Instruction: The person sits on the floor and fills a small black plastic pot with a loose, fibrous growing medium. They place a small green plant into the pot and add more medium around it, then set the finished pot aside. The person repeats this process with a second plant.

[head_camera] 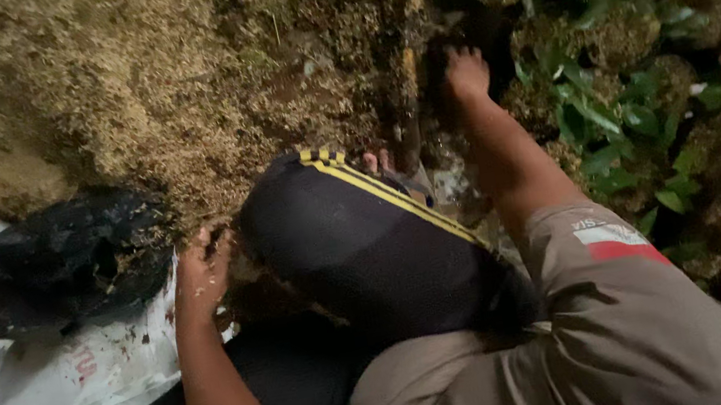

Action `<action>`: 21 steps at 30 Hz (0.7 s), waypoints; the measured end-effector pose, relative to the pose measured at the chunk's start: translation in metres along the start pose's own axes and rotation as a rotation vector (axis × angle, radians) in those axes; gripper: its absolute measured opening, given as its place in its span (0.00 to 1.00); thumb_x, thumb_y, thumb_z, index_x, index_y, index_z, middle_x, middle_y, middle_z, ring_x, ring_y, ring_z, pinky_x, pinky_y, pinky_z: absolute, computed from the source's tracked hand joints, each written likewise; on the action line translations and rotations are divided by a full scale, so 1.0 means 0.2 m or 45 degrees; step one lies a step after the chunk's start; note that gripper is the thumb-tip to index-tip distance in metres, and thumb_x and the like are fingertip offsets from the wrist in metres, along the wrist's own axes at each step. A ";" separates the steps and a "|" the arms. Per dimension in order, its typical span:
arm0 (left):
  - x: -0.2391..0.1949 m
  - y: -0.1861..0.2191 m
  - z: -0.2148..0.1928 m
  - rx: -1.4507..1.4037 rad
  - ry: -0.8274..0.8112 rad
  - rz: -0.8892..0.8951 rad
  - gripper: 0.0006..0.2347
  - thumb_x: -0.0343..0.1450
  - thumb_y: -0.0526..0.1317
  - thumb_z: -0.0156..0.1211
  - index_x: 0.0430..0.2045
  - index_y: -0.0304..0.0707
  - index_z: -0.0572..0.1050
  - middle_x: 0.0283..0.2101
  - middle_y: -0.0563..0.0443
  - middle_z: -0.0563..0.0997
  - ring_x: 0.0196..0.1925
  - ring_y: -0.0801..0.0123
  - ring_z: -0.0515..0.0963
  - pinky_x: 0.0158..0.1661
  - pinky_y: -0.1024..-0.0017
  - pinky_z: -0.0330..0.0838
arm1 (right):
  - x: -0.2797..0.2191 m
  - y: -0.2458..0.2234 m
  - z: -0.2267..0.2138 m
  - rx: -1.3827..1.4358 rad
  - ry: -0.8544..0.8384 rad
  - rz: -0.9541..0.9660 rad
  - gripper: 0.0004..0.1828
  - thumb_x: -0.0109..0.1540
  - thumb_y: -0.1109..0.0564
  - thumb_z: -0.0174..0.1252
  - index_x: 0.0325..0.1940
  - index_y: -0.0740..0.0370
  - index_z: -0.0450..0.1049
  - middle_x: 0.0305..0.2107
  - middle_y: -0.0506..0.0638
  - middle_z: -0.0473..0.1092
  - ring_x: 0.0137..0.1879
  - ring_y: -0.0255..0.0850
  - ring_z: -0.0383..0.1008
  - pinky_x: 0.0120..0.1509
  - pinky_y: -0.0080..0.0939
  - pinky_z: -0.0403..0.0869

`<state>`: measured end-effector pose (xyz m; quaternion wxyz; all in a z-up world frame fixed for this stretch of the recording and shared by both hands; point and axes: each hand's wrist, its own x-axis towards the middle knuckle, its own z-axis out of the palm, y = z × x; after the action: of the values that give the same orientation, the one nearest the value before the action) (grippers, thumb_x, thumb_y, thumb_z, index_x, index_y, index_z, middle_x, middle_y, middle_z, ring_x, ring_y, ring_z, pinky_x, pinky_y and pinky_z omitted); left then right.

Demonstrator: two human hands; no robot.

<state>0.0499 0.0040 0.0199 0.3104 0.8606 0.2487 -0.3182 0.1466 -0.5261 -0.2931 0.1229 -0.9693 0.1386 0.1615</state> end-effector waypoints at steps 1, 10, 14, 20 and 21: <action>0.01 -0.03 0.01 -0.044 0.018 0.024 0.25 0.73 0.49 0.56 0.63 0.33 0.67 0.62 0.37 0.74 0.57 0.50 0.79 0.51 0.59 0.73 | -0.01 0.01 -0.01 -0.059 -0.087 0.023 0.23 0.63 0.51 0.58 0.62 0.53 0.70 0.54 0.59 0.68 0.66 0.61 0.63 0.60 0.66 0.69; 0.08 -0.08 0.02 0.125 0.080 0.257 0.26 0.74 0.50 0.60 0.61 0.25 0.70 0.62 0.31 0.75 0.64 0.50 0.76 0.59 0.61 0.70 | -0.14 0.05 0.04 0.794 -0.193 0.466 0.16 0.65 0.51 0.60 0.54 0.58 0.78 0.36 0.57 0.78 0.38 0.49 0.78 0.44 0.48 0.75; 0.07 0.02 0.02 0.122 -0.009 0.012 0.26 0.72 0.51 0.57 0.63 0.35 0.70 0.61 0.35 0.76 0.59 0.49 0.79 0.54 0.59 0.72 | -0.18 0.08 0.00 1.444 -0.226 0.555 0.16 0.66 0.55 0.59 0.58 0.59 0.77 0.33 0.55 0.75 0.33 0.44 0.72 0.36 0.44 0.70; 0.08 0.04 0.02 0.147 0.064 0.244 0.25 0.74 0.52 0.59 0.61 0.31 0.72 0.62 0.34 0.76 0.65 0.49 0.74 0.61 0.59 0.68 | 0.07 0.07 -0.27 1.882 -0.155 0.402 0.19 0.66 0.62 0.59 0.62 0.63 0.74 0.29 0.49 0.72 0.27 0.36 0.67 0.27 0.37 0.66; 0.08 0.03 0.02 0.138 0.057 0.218 0.26 0.74 0.52 0.59 0.61 0.31 0.71 0.63 0.34 0.75 0.66 0.49 0.74 0.61 0.59 0.67 | 0.11 0.08 -0.32 2.011 -0.081 0.477 0.22 0.64 0.64 0.60 0.63 0.61 0.70 0.30 0.51 0.72 0.28 0.38 0.69 0.27 0.39 0.69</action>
<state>0.0633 0.0006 0.0084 0.2839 0.9010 0.1635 -0.2843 0.1800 -0.5643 -0.2463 0.7455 -0.5522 0.3681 0.0616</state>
